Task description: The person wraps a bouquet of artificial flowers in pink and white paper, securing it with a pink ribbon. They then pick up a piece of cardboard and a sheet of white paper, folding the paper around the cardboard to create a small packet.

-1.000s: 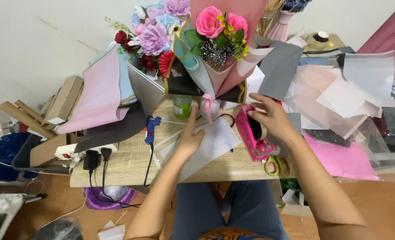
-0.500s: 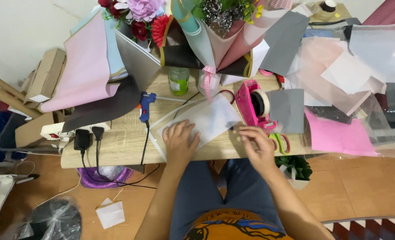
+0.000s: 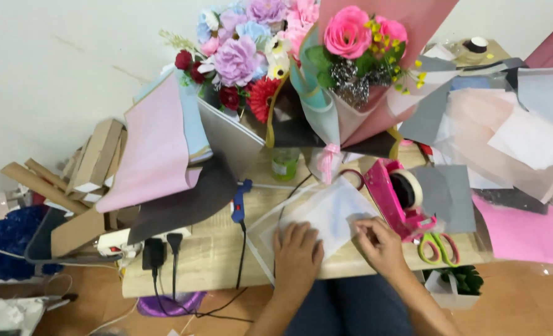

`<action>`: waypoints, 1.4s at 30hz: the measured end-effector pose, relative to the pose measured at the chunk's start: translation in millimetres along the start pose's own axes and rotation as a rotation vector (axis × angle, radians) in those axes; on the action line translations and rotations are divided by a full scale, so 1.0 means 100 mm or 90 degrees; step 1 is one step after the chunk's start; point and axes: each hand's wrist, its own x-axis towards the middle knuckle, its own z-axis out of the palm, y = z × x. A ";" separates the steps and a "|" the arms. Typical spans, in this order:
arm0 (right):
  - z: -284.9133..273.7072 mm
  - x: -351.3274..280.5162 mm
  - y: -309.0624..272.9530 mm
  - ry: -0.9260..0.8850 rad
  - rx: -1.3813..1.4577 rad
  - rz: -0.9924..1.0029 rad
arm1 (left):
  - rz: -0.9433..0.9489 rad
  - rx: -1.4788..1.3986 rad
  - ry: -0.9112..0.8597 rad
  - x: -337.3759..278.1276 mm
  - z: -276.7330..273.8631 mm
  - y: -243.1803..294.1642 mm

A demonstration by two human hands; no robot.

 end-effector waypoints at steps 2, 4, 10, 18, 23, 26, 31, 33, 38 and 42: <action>0.02 0.05 -0.01 -0.009 -0.022 -0.016 | -0.002 0.003 -0.009 0.02 0.05 -0.05; 0.02 0.01 0.00 -0.022 -0.047 -0.013 | -0.006 -0.002 -0.035 0.00 0.08 -0.04; 0.01 0.00 0.05 0.034 0.045 0.013 | -0.011 0.023 -0.010 -0.05 0.22 -0.09; -0.09 0.01 0.20 -0.082 0.251 0.172 | -0.091 -0.111 -0.081 0.04 0.30 -0.23; -0.15 0.01 0.17 -0.174 0.353 0.185 | -0.101 0.041 0.005 0.24 0.38 0.10; -0.23 0.11 0.10 -0.200 0.383 0.130 | -0.061 0.146 0.032 0.22 0.55 0.14; -0.25 0.15 0.13 -0.236 0.379 0.086 | -0.096 0.191 0.010 0.24 0.60 0.10; -0.25 0.17 0.13 -0.246 0.409 0.093 | -0.112 0.147 0.002 0.26 0.60 0.11; -0.28 0.21 0.13 -0.260 0.423 0.097 | -0.117 0.130 0.025 0.23 0.62 0.13; -0.27 0.17 0.12 -0.255 0.425 0.149 | -0.091 0.113 0.042 0.28 0.58 0.16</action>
